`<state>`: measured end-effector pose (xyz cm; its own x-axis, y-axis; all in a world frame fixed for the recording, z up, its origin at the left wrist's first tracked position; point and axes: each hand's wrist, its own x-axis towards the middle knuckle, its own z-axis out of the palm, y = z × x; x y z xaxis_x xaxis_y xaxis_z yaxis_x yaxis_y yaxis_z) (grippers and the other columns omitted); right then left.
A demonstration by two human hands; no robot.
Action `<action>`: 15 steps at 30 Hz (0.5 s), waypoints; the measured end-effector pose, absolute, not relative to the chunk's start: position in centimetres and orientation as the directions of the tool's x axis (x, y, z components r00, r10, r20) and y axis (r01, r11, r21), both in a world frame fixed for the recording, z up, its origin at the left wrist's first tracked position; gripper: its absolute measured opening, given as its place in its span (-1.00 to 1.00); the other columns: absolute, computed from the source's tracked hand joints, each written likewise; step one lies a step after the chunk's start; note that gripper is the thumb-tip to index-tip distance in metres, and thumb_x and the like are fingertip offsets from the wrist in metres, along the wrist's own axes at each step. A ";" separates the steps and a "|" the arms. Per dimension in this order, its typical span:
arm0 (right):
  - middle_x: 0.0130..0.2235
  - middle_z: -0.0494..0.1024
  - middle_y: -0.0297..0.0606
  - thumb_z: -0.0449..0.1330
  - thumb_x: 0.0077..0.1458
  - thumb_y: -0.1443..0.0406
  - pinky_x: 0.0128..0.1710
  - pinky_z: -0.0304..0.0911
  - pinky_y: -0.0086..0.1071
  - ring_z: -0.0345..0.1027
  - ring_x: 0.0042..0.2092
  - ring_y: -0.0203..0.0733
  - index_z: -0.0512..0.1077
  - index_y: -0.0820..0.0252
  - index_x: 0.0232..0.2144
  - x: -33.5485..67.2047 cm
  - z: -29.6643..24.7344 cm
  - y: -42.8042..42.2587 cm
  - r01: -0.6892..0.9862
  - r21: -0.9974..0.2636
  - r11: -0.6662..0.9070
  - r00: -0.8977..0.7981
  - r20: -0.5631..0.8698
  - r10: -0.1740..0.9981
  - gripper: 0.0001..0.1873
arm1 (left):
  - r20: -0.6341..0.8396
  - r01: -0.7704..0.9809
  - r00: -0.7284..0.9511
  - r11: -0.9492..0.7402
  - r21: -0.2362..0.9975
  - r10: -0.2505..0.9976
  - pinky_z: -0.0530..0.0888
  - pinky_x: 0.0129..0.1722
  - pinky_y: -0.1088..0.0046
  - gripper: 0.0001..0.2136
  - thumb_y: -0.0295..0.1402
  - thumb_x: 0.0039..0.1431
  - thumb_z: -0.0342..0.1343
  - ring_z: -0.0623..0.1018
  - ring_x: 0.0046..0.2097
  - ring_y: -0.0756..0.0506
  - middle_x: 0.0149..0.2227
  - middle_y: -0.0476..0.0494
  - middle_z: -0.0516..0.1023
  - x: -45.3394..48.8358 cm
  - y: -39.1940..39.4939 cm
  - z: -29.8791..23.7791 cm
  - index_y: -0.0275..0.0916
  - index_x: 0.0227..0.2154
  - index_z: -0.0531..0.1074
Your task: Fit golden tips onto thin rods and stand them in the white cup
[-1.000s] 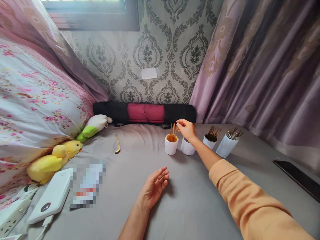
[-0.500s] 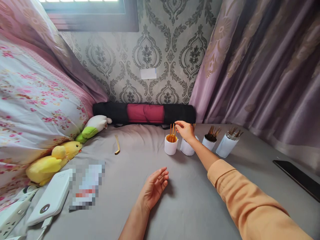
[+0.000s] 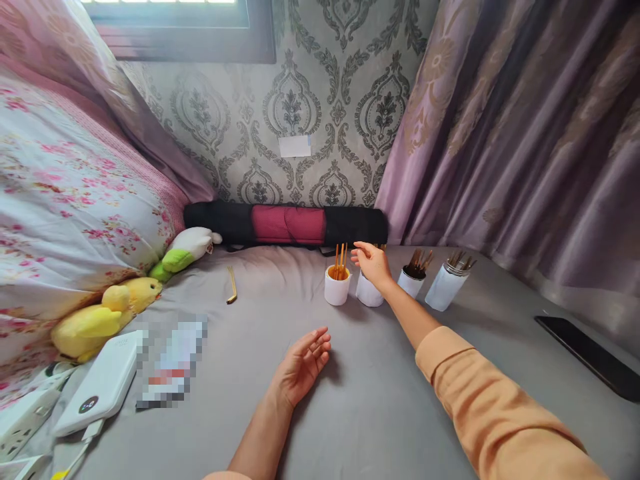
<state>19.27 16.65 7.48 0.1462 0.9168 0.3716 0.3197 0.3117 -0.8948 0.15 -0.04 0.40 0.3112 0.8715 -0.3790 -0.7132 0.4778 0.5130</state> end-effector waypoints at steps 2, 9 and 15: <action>-0.30 0.50 -0.18 0.00 -0.01 0.32 -0.42 0.35 -0.40 0.42 -0.37 -0.29 0.36 0.23 -0.18 19.6 7.7 15.3 0.290 -0.905 0.312 0.157 0.367 0.917 -0.69 | -0.375 -0.716 0.317 0.479 0.508 0.871 0.44 -0.34 0.53 -0.77 -0.45 -0.01 0.12 0.47 -0.33 0.00 -0.29 -0.22 0.47 0.1 0.0 0.4 -0.39 -0.24 0.43; -0.36 0.49 -0.20 0.03 -0.04 0.28 -0.45 0.33 -0.43 0.40 -0.40 -0.31 0.36 0.27 -0.27 20.1 6.9 8.8 0.151 -0.946 0.288 0.182 0.313 0.932 -0.74 | -0.357 -0.723 0.323 0.471 0.505 0.877 0.45 -0.36 0.56 -0.79 -0.50 -0.02 0.11 0.48 -0.35 0.01 -0.32 -0.21 0.47 0.1 0.2 0.5 -0.41 -0.26 0.42; -0.40 0.48 -0.19 0.07 -0.09 0.24 -0.49 0.30 -0.44 0.39 -0.44 -0.30 0.36 0.31 -0.31 19.5 2.2 3.9 0.047 -0.992 0.116 0.094 0.120 0.988 -0.72 | -0.311 -0.750 0.300 0.425 0.508 0.902 0.46 -0.38 0.55 -0.80 -0.52 0.00 0.08 0.49 -0.36 0.01 -0.34 -0.20 0.47 -0.3 0.5 0.4 -0.44 -0.26 0.41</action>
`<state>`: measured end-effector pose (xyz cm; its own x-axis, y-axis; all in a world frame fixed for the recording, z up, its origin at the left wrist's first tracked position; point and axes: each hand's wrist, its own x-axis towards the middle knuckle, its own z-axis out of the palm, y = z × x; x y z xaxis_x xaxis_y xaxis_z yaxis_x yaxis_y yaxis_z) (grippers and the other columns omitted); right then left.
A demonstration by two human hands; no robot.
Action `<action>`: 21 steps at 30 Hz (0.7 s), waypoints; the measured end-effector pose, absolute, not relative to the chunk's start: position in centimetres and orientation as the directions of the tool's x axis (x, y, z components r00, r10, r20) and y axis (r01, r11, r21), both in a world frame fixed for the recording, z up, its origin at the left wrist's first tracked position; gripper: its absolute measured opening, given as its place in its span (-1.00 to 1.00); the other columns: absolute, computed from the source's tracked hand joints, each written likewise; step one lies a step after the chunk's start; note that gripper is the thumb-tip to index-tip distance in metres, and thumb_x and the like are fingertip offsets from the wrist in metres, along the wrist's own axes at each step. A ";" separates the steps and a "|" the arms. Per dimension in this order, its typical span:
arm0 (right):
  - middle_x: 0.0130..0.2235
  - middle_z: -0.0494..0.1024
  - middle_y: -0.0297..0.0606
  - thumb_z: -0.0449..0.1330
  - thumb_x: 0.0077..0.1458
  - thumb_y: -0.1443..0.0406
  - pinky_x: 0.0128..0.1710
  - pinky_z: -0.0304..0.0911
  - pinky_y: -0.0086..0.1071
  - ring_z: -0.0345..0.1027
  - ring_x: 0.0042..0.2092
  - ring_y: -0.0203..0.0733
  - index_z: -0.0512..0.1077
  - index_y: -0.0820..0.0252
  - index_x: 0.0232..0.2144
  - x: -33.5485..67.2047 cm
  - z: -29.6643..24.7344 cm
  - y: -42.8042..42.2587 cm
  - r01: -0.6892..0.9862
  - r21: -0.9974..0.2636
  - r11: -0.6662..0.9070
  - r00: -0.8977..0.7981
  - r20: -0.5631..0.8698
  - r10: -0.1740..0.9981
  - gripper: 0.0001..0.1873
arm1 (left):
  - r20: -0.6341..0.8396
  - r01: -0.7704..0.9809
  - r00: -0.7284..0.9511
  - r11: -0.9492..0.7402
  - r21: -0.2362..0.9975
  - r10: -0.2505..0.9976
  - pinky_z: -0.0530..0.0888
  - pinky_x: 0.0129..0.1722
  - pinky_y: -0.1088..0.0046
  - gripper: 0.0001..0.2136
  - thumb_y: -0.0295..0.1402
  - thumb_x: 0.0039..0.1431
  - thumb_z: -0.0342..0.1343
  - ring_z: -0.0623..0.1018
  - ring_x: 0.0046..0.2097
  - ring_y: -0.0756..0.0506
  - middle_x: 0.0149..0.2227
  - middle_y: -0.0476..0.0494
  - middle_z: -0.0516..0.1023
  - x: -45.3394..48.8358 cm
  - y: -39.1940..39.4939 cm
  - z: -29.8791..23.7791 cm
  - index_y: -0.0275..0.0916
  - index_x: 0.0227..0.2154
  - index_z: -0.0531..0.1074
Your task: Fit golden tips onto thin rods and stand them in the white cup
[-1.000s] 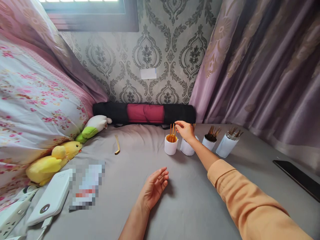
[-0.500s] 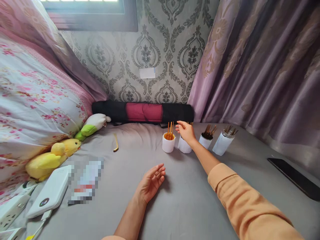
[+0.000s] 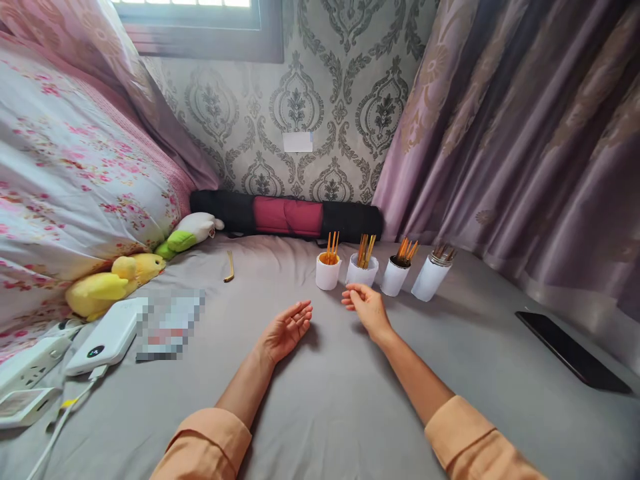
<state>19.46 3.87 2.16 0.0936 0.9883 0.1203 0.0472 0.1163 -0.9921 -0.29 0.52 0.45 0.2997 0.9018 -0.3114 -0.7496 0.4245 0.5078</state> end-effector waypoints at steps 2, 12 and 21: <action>-0.40 0.48 -0.20 0.08 -0.11 0.24 -0.51 0.29 -0.44 0.38 -0.45 -0.30 0.36 0.31 -0.32 19.2 0.5 3.1 0.028 -0.998 0.061 0.082 0.063 0.995 -0.72 | -0.305 -0.754 0.281 0.406 0.516 0.910 0.47 -0.37 0.56 -0.79 -0.53 0.00 0.09 0.48 -0.36 0.01 -0.34 -0.20 0.47 -0.4 0.6 0.4 -0.45 -0.25 0.40; -0.42 0.46 -0.24 0.04 -0.09 0.28 -0.54 0.26 -0.48 0.34 -0.49 -0.36 0.35 0.27 -0.33 18.5 -2.2 3.1 0.054 -0.998 0.042 0.079 0.046 0.996 -0.76 | -0.266 -0.734 0.256 0.366 0.571 0.929 0.47 -0.38 0.57 -0.77 -0.53 0.00 0.08 0.49 -0.36 0.01 -0.34 -0.21 0.47 -0.6 0.7 0.2 -0.46 -0.22 0.39; -0.44 0.46 -0.25 0.05 -0.14 0.34 -0.55 0.27 -0.49 0.36 -0.48 -0.34 0.34 0.27 -0.35 18.6 -2.1 2.9 0.073 -0.996 0.042 0.108 0.050 0.993 -0.78 | -0.261 -0.722 0.256 0.364 0.589 0.931 0.48 -0.40 0.57 -0.79 -0.54 0.00 0.07 0.50 -0.38 0.00 -0.36 -0.21 0.48 -0.6 0.6 0.2 -0.46 -0.24 0.39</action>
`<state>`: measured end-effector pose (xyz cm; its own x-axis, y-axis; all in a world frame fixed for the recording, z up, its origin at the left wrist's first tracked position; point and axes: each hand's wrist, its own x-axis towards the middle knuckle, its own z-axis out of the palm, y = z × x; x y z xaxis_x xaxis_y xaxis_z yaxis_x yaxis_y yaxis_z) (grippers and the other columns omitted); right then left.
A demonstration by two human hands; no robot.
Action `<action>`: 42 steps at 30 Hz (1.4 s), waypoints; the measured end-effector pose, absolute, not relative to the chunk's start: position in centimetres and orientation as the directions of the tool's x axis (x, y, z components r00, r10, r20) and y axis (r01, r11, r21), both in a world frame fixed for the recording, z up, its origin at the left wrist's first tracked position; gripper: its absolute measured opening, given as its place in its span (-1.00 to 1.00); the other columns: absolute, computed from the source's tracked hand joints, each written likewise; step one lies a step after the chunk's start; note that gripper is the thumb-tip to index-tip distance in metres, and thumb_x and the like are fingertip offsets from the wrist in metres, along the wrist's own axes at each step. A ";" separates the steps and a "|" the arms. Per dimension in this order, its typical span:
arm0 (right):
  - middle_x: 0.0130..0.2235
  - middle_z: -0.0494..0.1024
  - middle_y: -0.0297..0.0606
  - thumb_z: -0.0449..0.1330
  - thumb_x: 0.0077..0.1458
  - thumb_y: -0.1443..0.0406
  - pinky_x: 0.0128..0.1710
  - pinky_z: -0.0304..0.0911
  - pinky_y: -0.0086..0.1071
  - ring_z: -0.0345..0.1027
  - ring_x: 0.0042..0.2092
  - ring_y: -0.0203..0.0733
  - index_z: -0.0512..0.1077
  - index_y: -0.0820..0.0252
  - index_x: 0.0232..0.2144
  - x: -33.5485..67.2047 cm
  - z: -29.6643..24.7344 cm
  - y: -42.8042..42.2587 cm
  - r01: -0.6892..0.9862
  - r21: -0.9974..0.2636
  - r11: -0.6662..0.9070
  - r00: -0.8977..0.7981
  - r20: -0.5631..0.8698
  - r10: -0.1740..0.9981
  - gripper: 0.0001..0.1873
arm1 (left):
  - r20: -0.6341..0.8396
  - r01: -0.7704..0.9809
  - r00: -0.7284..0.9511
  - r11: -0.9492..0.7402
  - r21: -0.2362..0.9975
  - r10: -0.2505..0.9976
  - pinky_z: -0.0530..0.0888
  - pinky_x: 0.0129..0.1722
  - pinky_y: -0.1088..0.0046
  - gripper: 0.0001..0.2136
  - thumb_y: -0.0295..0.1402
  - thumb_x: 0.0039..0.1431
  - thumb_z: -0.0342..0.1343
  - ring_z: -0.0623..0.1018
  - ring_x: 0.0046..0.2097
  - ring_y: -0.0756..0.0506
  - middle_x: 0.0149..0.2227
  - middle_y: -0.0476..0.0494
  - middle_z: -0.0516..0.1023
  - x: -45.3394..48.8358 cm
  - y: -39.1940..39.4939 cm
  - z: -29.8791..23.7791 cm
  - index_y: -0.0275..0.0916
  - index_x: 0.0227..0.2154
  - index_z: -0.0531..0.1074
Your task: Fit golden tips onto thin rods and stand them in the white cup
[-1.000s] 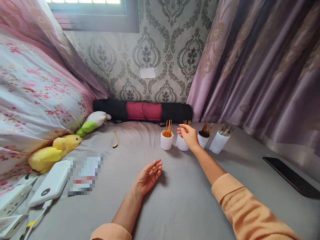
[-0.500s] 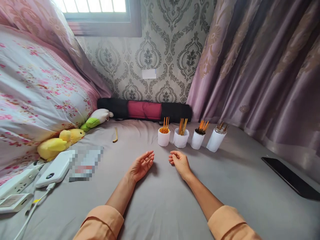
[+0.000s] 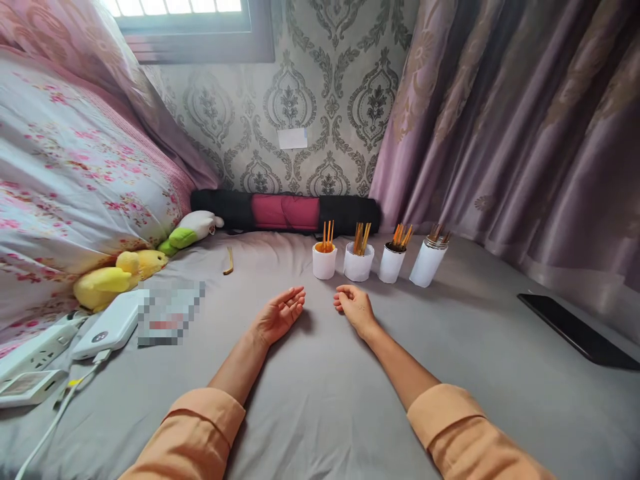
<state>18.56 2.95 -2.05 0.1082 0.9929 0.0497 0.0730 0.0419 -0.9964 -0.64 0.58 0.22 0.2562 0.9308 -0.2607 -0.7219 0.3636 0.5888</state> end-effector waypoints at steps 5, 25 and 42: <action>-0.45 0.46 -0.26 0.05 -0.16 0.35 -0.55 0.27 -0.50 0.35 -0.50 -0.36 0.35 0.27 -0.36 18.5 -2.1 3.0 0.066 -0.997 0.028 0.116 0.035 0.993 -0.78 | -0.255 -0.728 0.245 0.351 0.589 0.935 0.49 -0.38 0.56 -0.79 -0.55 0.00 0.07 0.50 -0.36 -0.01 -0.36 -0.22 0.47 -0.6 0.5 0.2 -0.46 -0.25 0.39; -0.52 0.43 -0.30 0.01 -0.18 0.34 -0.60 0.22 -0.49 0.32 -0.55 -0.34 0.34 0.27 -0.41 18.3 -1.9 2.9 0.052 -0.998 0.031 0.121 0.038 0.992 -0.80 | -0.296 -0.713 0.210 0.353 0.606 0.932 0.51 -0.37 0.53 -0.78 -0.57 0.02 0.04 0.51 -0.36 0.00 -0.30 -0.23 0.47 -0.6 0.2 0.2 -0.42 -0.22 0.37; -0.47 0.45 -0.25 0.05 -0.12 0.26 -0.56 0.25 -0.47 0.35 -0.48 -0.30 0.35 0.26 -0.38 18.8 -1.6 3.0 0.009 -0.999 -0.036 0.098 -0.035 0.995 -0.78 | -0.464 -0.596 -0.096 0.323 0.735 0.881 0.49 -0.54 0.61 -0.85 -0.64 -0.06 0.07 0.50 -0.49 0.03 -0.45 -0.15 0.48 -5.3 3.3 1.1 -0.39 -0.38 0.40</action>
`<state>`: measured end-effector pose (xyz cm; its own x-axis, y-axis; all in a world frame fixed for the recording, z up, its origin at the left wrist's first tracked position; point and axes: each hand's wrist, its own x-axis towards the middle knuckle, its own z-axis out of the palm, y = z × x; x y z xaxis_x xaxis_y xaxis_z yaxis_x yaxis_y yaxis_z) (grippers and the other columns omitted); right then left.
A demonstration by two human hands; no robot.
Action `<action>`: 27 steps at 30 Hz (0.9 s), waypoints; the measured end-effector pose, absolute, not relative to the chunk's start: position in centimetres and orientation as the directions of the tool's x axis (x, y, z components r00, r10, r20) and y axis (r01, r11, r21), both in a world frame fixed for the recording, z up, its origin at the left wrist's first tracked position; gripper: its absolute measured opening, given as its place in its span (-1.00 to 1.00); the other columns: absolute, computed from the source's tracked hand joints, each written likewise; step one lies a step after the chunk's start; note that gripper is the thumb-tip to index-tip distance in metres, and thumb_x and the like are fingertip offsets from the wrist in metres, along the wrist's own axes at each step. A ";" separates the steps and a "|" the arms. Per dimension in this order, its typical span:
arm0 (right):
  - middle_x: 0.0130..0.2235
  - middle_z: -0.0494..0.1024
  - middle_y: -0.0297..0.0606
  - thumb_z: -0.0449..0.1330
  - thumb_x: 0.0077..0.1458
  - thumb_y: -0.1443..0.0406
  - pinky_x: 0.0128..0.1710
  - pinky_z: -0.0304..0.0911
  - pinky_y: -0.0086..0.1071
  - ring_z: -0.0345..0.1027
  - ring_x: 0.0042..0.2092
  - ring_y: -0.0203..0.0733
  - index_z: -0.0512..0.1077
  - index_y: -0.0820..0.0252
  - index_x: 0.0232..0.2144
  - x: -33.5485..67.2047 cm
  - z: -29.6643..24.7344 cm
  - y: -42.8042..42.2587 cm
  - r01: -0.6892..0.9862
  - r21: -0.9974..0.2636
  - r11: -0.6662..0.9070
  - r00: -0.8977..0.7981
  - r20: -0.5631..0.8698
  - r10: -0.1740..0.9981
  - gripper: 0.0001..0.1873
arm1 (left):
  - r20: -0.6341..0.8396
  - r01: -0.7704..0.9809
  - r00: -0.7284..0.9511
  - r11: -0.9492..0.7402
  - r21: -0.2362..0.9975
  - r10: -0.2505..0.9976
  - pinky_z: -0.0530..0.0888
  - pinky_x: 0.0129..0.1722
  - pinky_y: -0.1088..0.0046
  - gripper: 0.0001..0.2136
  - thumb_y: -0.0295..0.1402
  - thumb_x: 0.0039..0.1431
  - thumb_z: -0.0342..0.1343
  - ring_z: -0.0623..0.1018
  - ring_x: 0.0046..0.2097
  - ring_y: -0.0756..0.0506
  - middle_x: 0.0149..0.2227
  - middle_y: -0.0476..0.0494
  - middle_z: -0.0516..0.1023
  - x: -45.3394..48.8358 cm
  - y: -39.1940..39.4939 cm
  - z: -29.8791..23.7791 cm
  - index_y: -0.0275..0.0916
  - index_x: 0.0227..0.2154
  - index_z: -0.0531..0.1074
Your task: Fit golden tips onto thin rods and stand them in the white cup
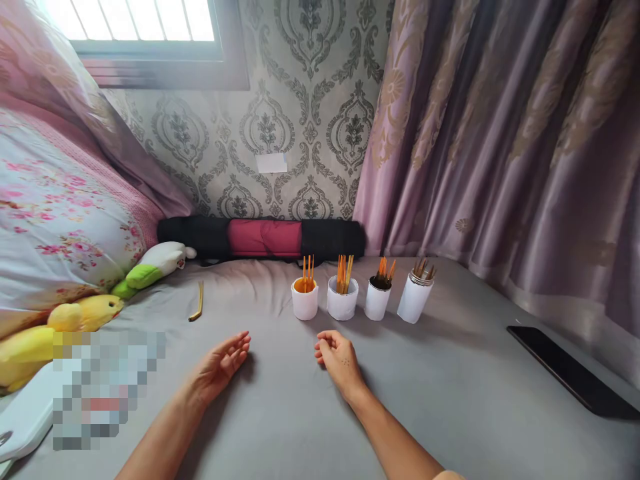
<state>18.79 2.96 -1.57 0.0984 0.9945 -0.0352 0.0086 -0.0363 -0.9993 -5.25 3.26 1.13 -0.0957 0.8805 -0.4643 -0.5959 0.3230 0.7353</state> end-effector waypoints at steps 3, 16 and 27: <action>-0.47 0.45 -0.25 0.05 -0.12 0.25 -0.55 0.25 -0.46 0.35 -0.49 -0.31 0.35 0.26 -0.38 18.8 -1.3 3.0 0.005 -0.999 -0.051 0.097 -0.050 0.994 -0.77 | -0.441 -0.506 -0.176 0.303 0.807 0.880 0.47 -0.58 0.64 -0.86 -0.65 -0.08 0.09 0.49 -0.52 0.05 -0.49 -0.13 0.47 -7.5 4.7 1.5 -0.38 -0.41 0.39; -0.46 0.45 -0.26 0.07 -0.11 0.22 -0.55 0.25 -0.47 0.34 -0.48 -0.32 0.34 0.25 -0.38 19.1 -1.1 2.9 0.004 -0.996 -0.091 0.032 -0.091 0.995 -0.77 | -0.246 -0.077 -0.438 0.236 0.969 0.864 0.39 -0.56 0.56 -0.88 -0.54 -0.19 0.16 0.47 -0.54 0.00 -0.53 -0.16 0.47 -13.5 10.6 3.9 -0.39 -0.49 0.40; -0.49 0.44 -0.30 0.06 -0.11 0.25 -0.53 0.25 -0.45 0.33 -0.50 -0.32 0.36 0.23 -0.39 18.7 -1.7 3.6 0.051 -0.998 -0.046 0.067 -0.042 0.997 -0.80 | -0.236 0.086 -0.430 0.299 0.950 0.872 0.32 -0.65 0.62 -0.90 -0.51 -0.20 0.15 0.42 -0.57 0.03 -0.57 -0.12 0.43 -15.4 13.7 4.4 -0.38 -0.53 0.36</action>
